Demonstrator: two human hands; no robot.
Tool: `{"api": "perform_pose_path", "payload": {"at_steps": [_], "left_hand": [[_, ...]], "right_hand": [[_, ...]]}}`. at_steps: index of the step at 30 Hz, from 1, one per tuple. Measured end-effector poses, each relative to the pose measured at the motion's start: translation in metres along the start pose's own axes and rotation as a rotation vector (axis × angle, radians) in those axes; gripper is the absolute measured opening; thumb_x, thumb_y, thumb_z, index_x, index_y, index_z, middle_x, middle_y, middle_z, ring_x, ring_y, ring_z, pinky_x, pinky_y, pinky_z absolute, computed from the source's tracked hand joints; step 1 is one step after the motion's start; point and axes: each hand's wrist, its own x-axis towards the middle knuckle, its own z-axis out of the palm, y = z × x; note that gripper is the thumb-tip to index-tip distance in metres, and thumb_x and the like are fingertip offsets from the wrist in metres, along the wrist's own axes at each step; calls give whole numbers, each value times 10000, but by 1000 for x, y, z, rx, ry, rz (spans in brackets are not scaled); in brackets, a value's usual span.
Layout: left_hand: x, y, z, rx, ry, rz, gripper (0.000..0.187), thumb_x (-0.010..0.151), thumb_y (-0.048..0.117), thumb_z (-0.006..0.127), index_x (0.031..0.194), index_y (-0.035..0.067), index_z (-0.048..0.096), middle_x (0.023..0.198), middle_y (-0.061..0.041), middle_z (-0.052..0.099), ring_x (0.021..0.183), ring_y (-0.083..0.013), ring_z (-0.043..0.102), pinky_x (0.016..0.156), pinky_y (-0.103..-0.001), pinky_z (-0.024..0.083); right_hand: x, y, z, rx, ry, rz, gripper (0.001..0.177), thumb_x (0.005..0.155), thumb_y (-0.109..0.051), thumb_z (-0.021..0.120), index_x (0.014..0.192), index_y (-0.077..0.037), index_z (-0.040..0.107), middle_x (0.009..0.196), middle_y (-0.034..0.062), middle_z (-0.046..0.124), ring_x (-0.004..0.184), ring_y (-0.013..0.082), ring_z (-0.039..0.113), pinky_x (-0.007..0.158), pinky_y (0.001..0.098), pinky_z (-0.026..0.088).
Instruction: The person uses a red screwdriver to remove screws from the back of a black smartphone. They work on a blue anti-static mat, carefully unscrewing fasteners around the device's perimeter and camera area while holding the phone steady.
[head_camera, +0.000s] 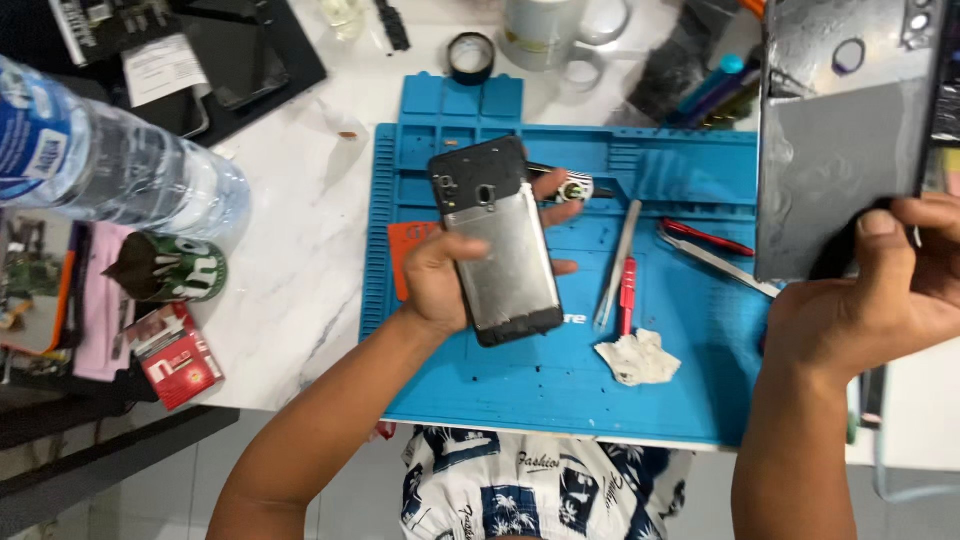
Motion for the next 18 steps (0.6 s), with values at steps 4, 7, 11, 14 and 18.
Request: {"api": "perform_pose_path", "payload": {"at_steps": [4,7,11,14,18], "left_hand": [[1,11,7,-100,25,30,864,796,214,670,1573,96,310,1603,-247,358,1391,-439,451,956,-637,525],[-1,19,0,-203,-1,26,788,853,310,660,1556,113,364,1609,-219,367,1416,-416,430,982,-660,500],[-2,21,4,-170,-18,75,810,863,381,662,1563,111,355,1596,-235,383,1395,-431,463,946,-651,529],[-5,19,1,-126,-16,75,776,868,401,656,1535,103,397,1595,-244,399,1373,-423,499,930,-624,555],[-3,18,-2,-112,-9,52,774,851,399,655,1532,123,411,1592,-239,412,1376,-419,501,936,-629,547]], "right_hand": [[10,0,-36,-62,65,109,130,942,-61,701,1054,-40,639,1051,59,600,1055,205,585,993,336,458],[3,6,-63,-119,-28,155,148,987,-22,641,1133,-41,640,1144,81,619,1128,209,608,1047,332,484],[-10,8,-72,-260,-172,318,172,1028,75,660,1164,-30,653,1103,74,649,1034,144,618,908,242,506],[-20,6,-68,-365,-327,373,189,1069,56,678,1248,-4,669,1101,77,659,992,119,611,880,227,519],[-22,-19,-60,-689,-606,-161,151,1047,89,738,1198,80,745,1193,238,715,1104,376,676,969,442,513]]}}
